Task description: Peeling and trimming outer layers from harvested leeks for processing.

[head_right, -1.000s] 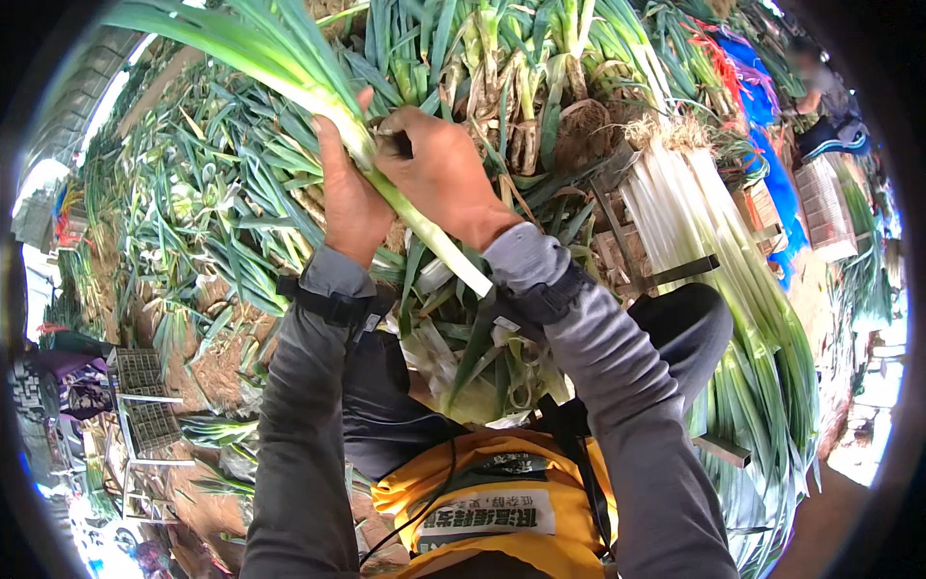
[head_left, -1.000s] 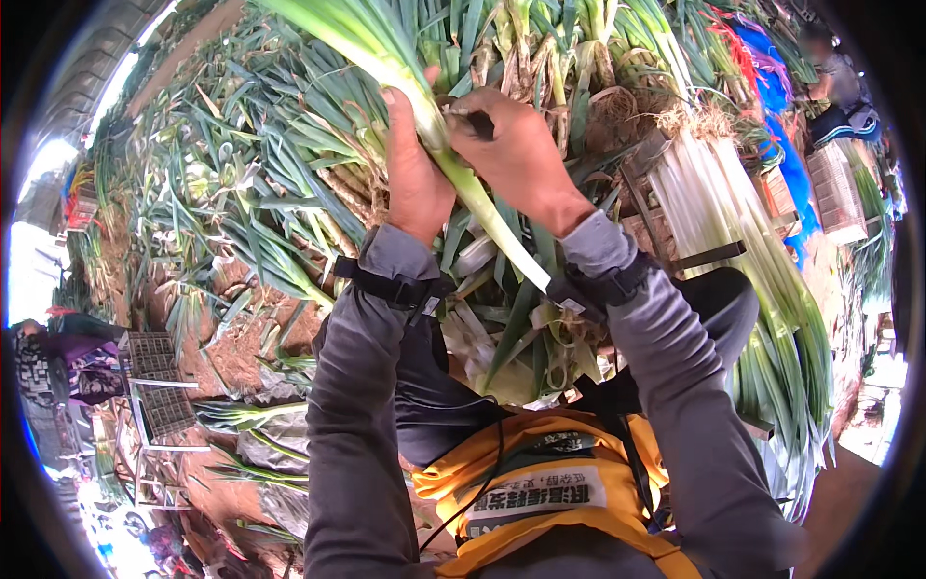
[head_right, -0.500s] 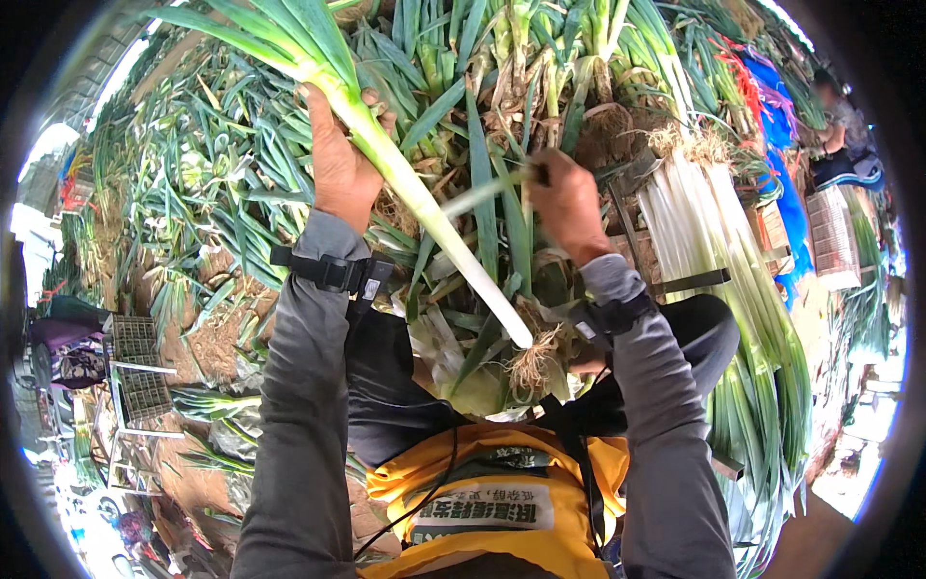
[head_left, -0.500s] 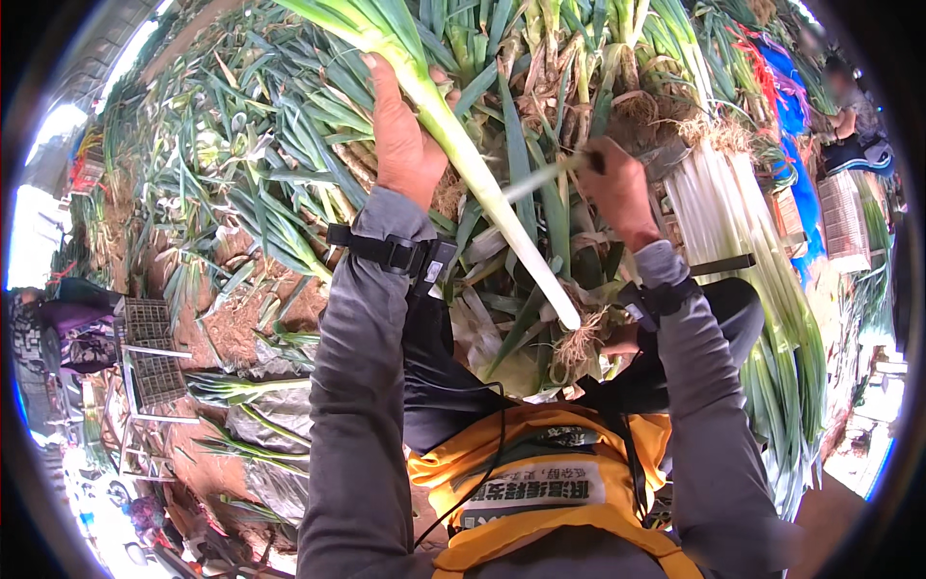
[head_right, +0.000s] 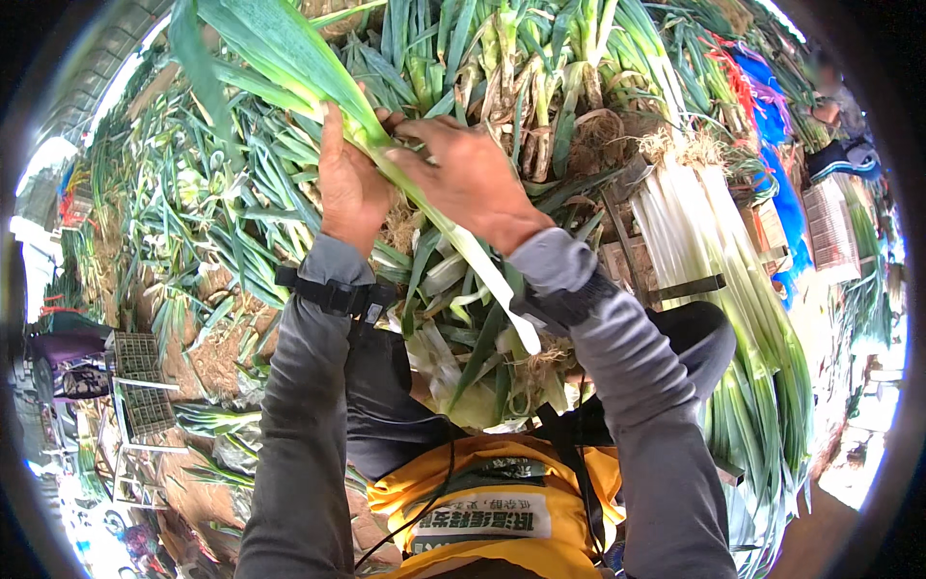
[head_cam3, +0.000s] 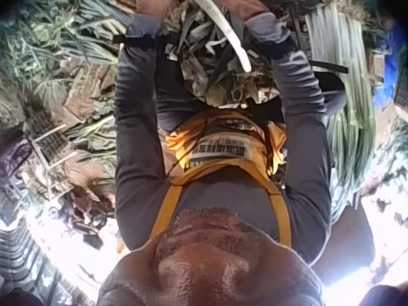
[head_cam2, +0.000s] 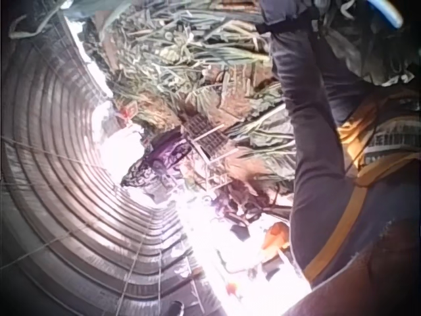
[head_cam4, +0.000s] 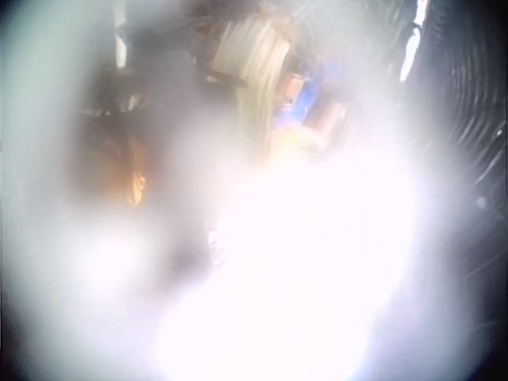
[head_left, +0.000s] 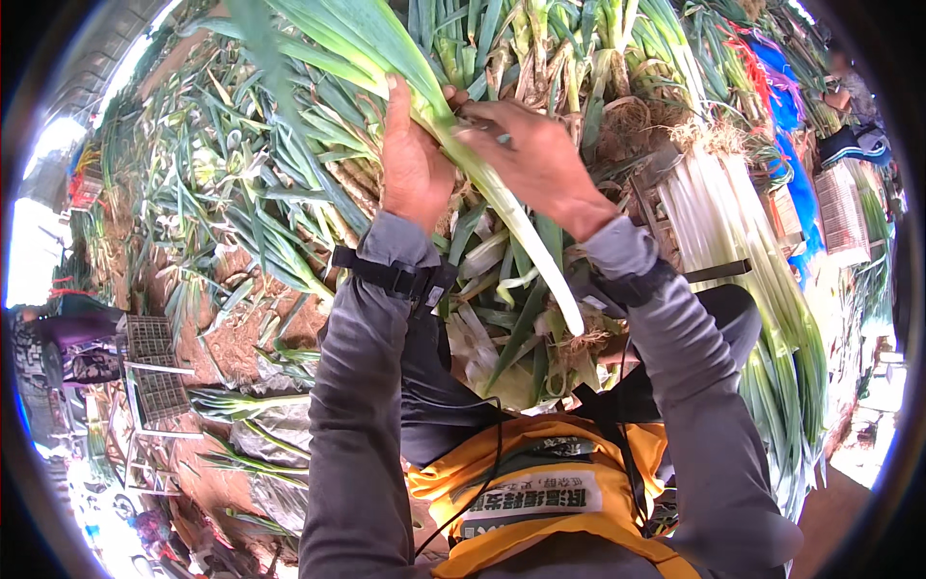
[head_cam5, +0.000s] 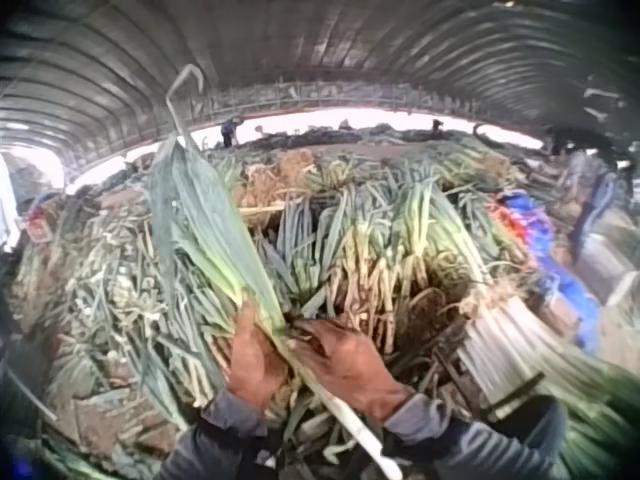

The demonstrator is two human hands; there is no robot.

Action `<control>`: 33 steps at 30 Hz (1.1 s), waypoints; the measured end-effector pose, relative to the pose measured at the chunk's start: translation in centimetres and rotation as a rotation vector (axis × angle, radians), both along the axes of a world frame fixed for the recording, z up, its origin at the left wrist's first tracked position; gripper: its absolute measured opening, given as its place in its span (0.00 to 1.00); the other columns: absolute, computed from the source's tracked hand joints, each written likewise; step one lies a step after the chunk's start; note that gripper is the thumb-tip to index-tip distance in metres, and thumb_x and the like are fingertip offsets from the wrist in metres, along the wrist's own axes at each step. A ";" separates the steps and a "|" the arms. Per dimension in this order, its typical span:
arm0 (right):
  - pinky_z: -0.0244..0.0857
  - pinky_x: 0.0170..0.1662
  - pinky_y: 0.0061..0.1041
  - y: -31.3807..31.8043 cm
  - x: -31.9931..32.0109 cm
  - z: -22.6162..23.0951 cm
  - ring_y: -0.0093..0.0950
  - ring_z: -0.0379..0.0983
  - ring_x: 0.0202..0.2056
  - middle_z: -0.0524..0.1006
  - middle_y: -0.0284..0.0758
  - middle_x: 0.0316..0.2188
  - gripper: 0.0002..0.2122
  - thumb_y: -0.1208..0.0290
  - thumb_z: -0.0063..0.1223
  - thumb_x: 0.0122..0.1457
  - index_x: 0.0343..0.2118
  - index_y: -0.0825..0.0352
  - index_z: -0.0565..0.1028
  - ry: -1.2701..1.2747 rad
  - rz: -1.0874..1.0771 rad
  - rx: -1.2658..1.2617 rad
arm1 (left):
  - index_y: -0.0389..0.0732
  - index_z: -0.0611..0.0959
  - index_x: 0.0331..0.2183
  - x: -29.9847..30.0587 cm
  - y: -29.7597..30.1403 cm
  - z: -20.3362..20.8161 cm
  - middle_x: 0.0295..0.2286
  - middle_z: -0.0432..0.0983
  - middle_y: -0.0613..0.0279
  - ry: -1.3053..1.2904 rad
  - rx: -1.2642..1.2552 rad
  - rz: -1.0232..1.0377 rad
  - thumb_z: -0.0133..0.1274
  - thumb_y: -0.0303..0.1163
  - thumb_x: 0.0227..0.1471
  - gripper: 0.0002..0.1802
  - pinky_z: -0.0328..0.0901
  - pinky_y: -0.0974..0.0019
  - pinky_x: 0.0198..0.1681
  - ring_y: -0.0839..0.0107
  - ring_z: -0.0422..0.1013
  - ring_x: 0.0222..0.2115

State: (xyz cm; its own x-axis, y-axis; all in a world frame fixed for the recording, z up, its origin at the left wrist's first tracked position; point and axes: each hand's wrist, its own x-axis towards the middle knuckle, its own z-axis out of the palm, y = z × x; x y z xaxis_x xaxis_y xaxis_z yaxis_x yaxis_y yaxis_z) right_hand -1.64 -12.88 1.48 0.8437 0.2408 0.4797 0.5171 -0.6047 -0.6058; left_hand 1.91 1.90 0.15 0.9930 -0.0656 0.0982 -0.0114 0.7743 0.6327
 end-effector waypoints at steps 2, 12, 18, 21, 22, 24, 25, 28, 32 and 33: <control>0.74 0.36 0.35 1.7 1.0 -0.3 0.40 0.79 0.32 0.79 0.46 0.36 0.21 0.57 0.57 0.58 0.48 0.69 0.74 -0.059 -0.054 -0.004 | 0.41 0.75 0.45 -0.1 -0.5 0.0 0.33 0.76 0.60 0.014 -0.039 -0.012 0.47 0.52 0.62 0.24 0.69 0.62 0.41 0.67 0.72 0.35; 0.71 0.38 0.39 3.9 1.2 -2.2 0.47 0.78 0.35 0.79 0.50 0.34 0.20 0.59 0.55 0.60 0.47 0.72 0.74 -0.156 -0.167 0.082 | 0.35 0.73 0.48 -0.3 0.0 -0.4 0.41 0.75 0.56 0.013 -0.087 -0.060 0.45 0.51 0.63 0.27 0.64 0.60 0.54 0.64 0.70 0.45; 0.70 0.33 0.41 5.0 1.7 -4.3 0.46 0.77 0.31 0.79 0.48 0.31 0.17 0.60 0.52 0.62 0.46 0.68 0.76 -0.225 -0.245 0.169 | 0.38 0.72 0.49 -0.2 -0.5 -1.4 0.41 0.73 0.61 -0.018 -0.134 0.030 0.46 0.48 0.63 0.24 0.66 0.63 0.50 0.67 0.70 0.41; 0.69 0.33 0.43 4.9 1.7 -4.7 0.49 0.76 0.32 0.78 0.50 0.30 0.13 0.61 0.51 0.62 0.40 0.67 0.77 -0.076 -0.242 0.202 | 0.38 0.71 0.50 -0.3 -0.7 -2.0 0.45 0.73 0.60 0.032 -0.155 0.096 0.48 0.45 0.63 0.23 0.65 0.62 0.52 0.66 0.69 0.44; 0.69 0.33 0.43 4.9 1.8 -4.7 0.49 0.76 0.32 0.78 0.50 0.30 0.13 0.61 0.51 0.62 0.40 0.67 0.77 -0.075 -0.244 0.201 | 0.38 0.71 0.50 -0.2 -0.7 -2.1 0.45 0.73 0.60 0.034 -0.156 0.095 0.48 0.45 0.63 0.23 0.65 0.62 0.52 0.66 0.69 0.44; 0.68 0.33 0.44 4.9 2.0 -4.6 0.51 0.74 0.32 0.77 0.50 0.28 0.12 0.62 0.52 0.62 0.34 0.67 0.77 0.008 -0.250 0.330 | 0.37 0.71 0.51 0.2 -0.5 -2.1 0.47 0.72 0.59 0.018 -0.151 0.112 0.50 0.44 0.62 0.24 0.63 0.61 0.54 0.66 0.68 0.46; 0.68 0.33 0.44 4.9 2.1 -4.5 0.51 0.74 0.32 0.77 0.50 0.28 0.12 0.62 0.52 0.62 0.34 0.67 0.77 0.009 -0.251 0.329 | 0.37 0.71 0.51 0.2 -0.4 -2.2 0.47 0.72 0.59 0.018 -0.152 0.111 0.50 0.44 0.62 0.24 0.63 0.61 0.54 0.66 0.68 0.46; 0.67 0.33 0.44 4.6 2.4 -4.8 0.52 0.74 0.32 0.77 0.51 0.28 0.13 0.62 0.52 0.62 0.31 0.69 0.77 0.005 -0.262 0.383 | 0.37 0.71 0.51 -0.2 -0.8 -1.9 0.47 0.72 0.59 0.020 -0.134 0.089 0.51 0.43 0.61 0.24 0.62 0.61 0.55 0.65 0.68 0.47; 0.68 0.33 0.40 5.0 2.4 -4.8 0.50 0.75 0.31 0.77 0.51 0.28 0.13 0.63 0.54 0.61 0.32 0.71 0.78 0.050 -0.291 0.429 | 0.37 0.72 0.49 -0.2 -0.6 -2.0 0.45 0.73 0.59 0.005 -0.117 0.092 0.52 0.42 0.61 0.22 0.62 0.61 0.54 0.66 0.69 0.46; 0.68 0.33 0.38 5.0 2.4 -4.8 0.48 0.76 0.29 0.77 0.51 0.26 0.12 0.64 0.54 0.61 0.33 0.71 0.78 0.064 -0.301 0.448 | 0.38 0.72 0.48 -0.1 -0.5 -2.1 0.44 0.73 0.60 -0.007 -0.109 0.096 0.53 0.41 0.60 0.21 0.63 0.61 0.53 0.66 0.69 0.45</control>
